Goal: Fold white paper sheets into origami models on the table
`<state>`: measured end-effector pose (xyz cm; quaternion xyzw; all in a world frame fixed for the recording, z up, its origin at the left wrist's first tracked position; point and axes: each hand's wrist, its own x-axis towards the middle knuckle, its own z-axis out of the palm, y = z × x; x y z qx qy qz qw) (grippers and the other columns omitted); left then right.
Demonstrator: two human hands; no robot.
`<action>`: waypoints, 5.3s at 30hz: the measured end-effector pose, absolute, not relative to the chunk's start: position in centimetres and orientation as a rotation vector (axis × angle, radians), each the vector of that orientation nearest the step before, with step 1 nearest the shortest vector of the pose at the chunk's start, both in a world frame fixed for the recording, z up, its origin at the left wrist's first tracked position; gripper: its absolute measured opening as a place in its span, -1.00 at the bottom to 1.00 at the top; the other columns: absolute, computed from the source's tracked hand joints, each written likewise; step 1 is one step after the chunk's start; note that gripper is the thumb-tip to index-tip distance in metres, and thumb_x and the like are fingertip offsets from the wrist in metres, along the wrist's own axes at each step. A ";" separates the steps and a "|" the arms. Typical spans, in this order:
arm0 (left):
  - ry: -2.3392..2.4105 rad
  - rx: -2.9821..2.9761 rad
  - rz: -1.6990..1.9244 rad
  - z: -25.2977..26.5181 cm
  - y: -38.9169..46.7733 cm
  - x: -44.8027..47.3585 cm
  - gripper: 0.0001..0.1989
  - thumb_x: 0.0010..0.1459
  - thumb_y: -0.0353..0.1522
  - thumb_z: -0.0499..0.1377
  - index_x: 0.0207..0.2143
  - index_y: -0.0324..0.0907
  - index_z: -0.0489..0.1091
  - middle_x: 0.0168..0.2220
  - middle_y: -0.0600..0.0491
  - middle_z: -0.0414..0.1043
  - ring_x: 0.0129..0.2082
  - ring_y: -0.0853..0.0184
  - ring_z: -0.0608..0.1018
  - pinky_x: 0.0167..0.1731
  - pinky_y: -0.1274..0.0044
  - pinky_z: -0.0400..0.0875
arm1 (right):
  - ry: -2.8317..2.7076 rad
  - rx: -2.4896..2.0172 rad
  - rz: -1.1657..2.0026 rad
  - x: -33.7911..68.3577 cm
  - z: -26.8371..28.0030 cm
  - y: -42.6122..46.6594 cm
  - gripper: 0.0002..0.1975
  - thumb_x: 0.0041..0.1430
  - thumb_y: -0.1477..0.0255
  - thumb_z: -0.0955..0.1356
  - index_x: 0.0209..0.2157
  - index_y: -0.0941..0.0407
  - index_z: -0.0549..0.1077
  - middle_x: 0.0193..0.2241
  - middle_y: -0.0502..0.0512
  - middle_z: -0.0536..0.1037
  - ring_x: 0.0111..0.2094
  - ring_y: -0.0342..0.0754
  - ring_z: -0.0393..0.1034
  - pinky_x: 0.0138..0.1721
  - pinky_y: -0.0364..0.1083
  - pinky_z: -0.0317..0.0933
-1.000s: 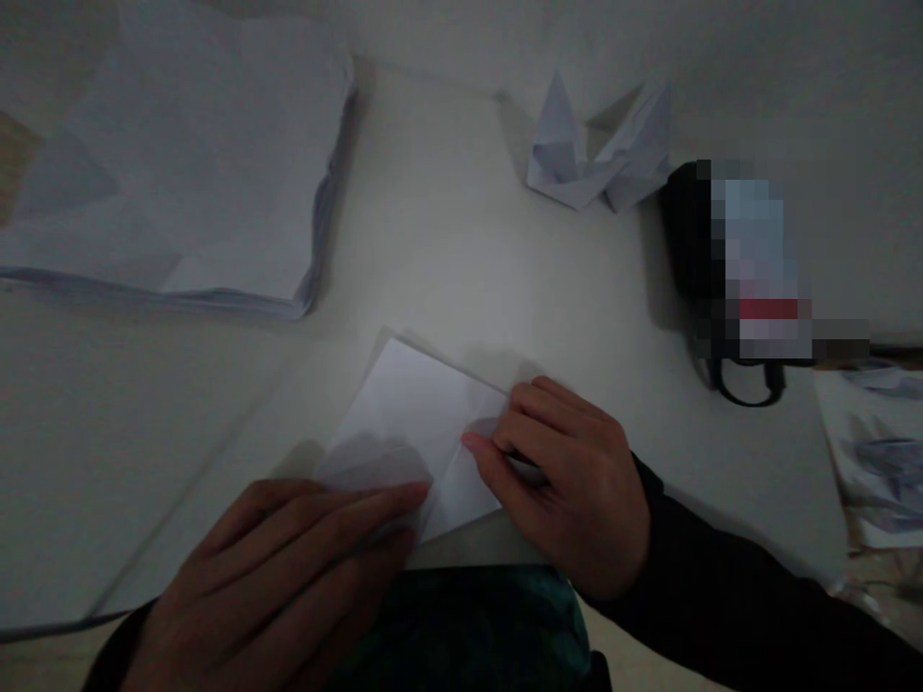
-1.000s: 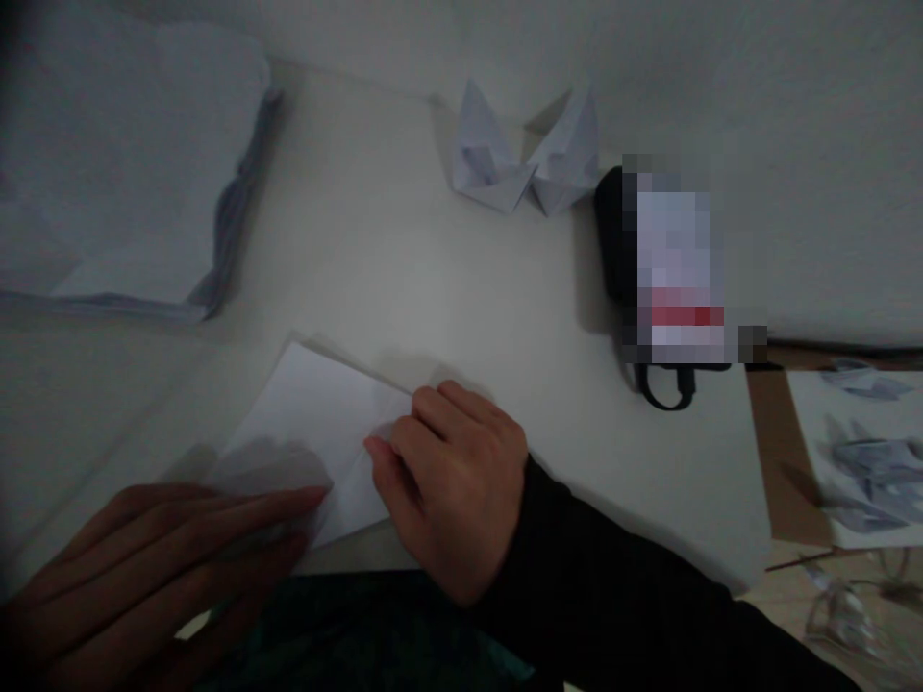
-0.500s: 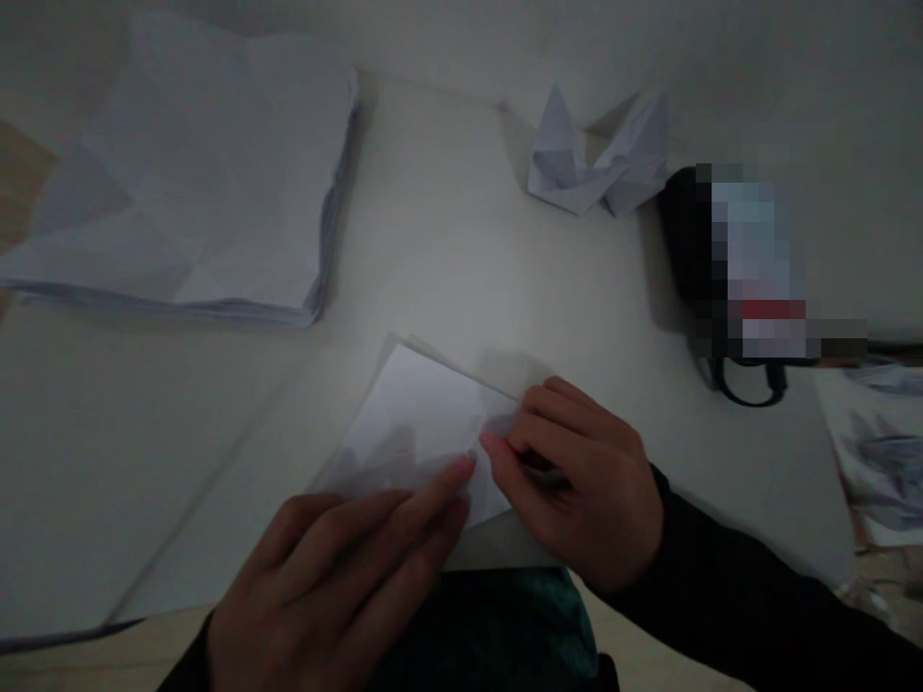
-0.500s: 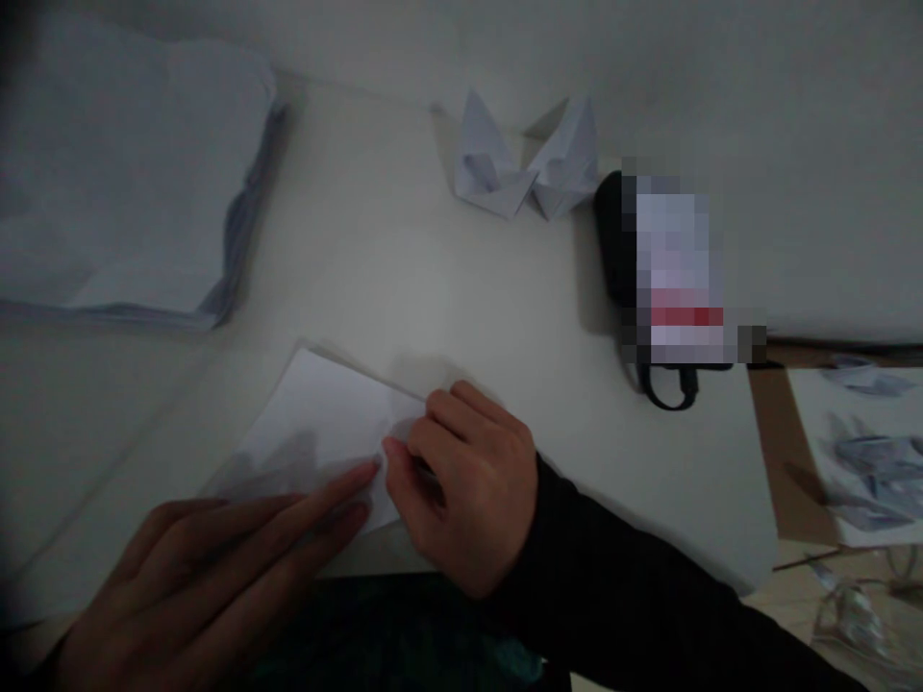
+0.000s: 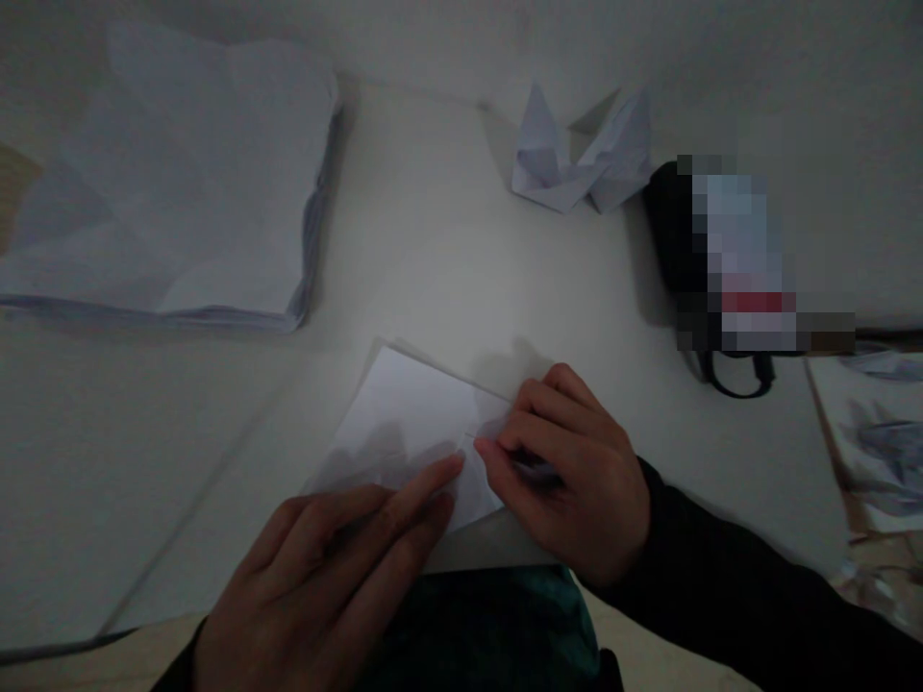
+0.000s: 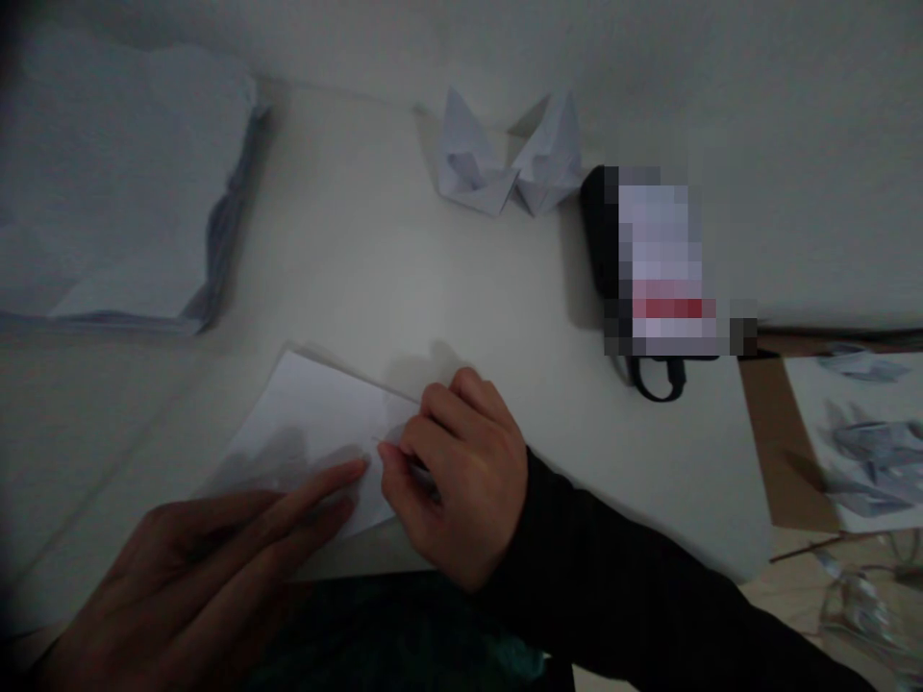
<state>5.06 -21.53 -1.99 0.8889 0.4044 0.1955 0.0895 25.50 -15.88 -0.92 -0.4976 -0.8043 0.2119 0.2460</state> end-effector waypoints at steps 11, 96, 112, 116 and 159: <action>1.121 2.707 0.527 -1.2 -20.5 5.7 -0.73 0.25 -0.48 -0.08 -0.12 -0.23 0.36 0.11 0.02 0.30 -0.02 0.29 0.36 -0.06 0.42 0.25 | -2.181 -1.404 0.384 25.9 -0.7 -16.5 -0.86 0.03 0.47 0.35 -0.56 0.18 0.40 -0.54 0.07 0.34 -0.41 -0.09 0.15 -0.39 -0.08 0.13; 1.120 2.346 0.541 0.4 -19.1 2.7 -0.78 0.19 -0.45 0.02 -0.21 -0.10 0.43 -0.03 0.03 0.42 -0.06 0.32 0.45 -0.08 0.43 0.37 | -2.139 -1.208 0.325 25.3 -1.4 -20.9 -0.70 0.02 0.64 0.29 -0.19 0.17 0.50 -0.03 0.23 0.46 0.09 0.08 0.25 0.00 0.16 0.27; 1.477 2.046 0.443 0.5 -17.0 5.0 -0.84 0.03 -0.26 0.22 -0.43 -0.18 0.42 -0.23 0.05 0.37 -0.35 0.44 0.47 -0.40 0.62 0.45 | -2.185 -1.070 0.230 24.8 -1.5 -21.3 -0.85 0.04 0.61 0.36 -0.33 0.17 0.53 -0.27 0.05 0.60 -0.17 -0.12 0.47 -0.15 -0.14 0.39; 1.515 2.051 0.419 0.8 -16.6 5.2 -0.82 0.02 -0.24 0.22 -0.43 -0.19 0.41 -0.26 0.07 0.35 -0.39 0.45 0.45 -0.44 0.63 0.42 | -2.188 -1.073 0.273 24.9 -1.5 -21.6 -0.84 0.11 0.56 0.34 -0.28 0.09 0.53 -0.26 0.00 0.60 -0.18 -0.14 0.48 -0.12 -0.16 0.38; 1.683 2.027 0.298 1.2 -15.0 6.1 -0.73 -0.05 -0.11 0.23 -0.55 -0.11 0.42 -0.36 0.13 0.37 -0.50 0.46 0.40 -0.47 0.56 0.28 | -2.302 -1.105 0.389 25.7 -1.5 -22.2 -0.75 0.22 0.52 0.21 -0.22 0.09 0.51 0.01 0.13 0.44 0.11 0.02 0.23 0.01 0.00 0.26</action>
